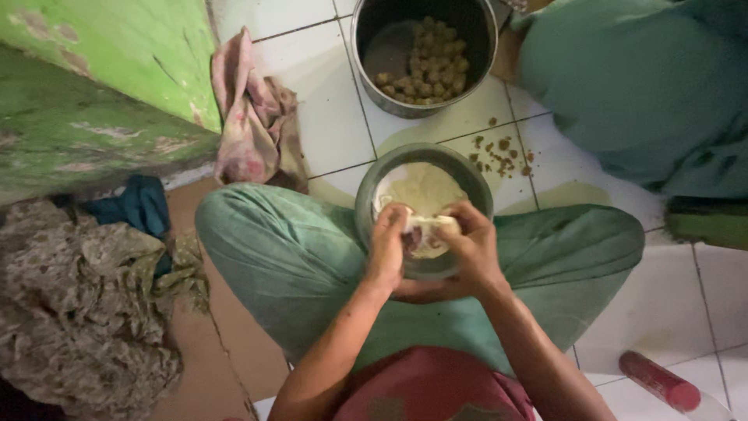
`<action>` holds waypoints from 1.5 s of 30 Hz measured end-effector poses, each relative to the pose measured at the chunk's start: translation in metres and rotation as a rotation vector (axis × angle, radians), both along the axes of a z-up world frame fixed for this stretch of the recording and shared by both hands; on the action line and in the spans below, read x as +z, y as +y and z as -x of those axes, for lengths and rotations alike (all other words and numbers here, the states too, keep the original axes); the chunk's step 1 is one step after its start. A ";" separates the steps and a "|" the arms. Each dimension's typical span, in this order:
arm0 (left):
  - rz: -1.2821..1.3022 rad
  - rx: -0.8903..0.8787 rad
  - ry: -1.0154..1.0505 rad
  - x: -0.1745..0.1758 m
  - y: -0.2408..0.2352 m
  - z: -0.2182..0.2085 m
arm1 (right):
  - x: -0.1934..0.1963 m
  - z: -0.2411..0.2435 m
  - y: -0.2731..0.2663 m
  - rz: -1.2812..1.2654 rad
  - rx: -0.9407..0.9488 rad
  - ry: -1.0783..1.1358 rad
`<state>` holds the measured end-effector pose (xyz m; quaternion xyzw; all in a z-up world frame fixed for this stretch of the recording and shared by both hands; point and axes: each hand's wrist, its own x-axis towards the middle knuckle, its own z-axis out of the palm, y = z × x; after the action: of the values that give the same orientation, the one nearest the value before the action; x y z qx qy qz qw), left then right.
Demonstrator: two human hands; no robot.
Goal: The person sits on the floor and repeatedly takes small portions of dough from a bowl, flattens them into discs, fills them with a brown mixture from a pot, and seals them into balls. The finished dumplings are placed into a woven tray nearby.
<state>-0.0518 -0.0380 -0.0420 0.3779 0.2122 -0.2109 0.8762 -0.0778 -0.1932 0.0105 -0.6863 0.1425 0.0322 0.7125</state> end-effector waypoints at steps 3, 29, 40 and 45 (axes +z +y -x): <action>0.037 0.100 -0.015 0.007 0.018 -0.004 | 0.008 0.006 -0.008 0.082 0.104 -0.036; -0.525 0.061 -0.678 0.067 0.004 -0.028 | 0.049 0.038 0.061 0.237 0.222 -0.255; 0.326 -0.005 -0.022 0.074 0.020 -0.029 | 0.050 -0.077 0.013 0.620 0.194 -0.416; 0.084 0.033 0.011 0.042 0.030 -0.052 | 0.034 -0.215 -0.038 0.861 0.062 -0.373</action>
<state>0.0001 -0.0077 0.0004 0.3360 0.2142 -0.2071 0.8935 0.1368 -0.2316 0.0442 -0.9174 -0.0080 -0.1322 0.3752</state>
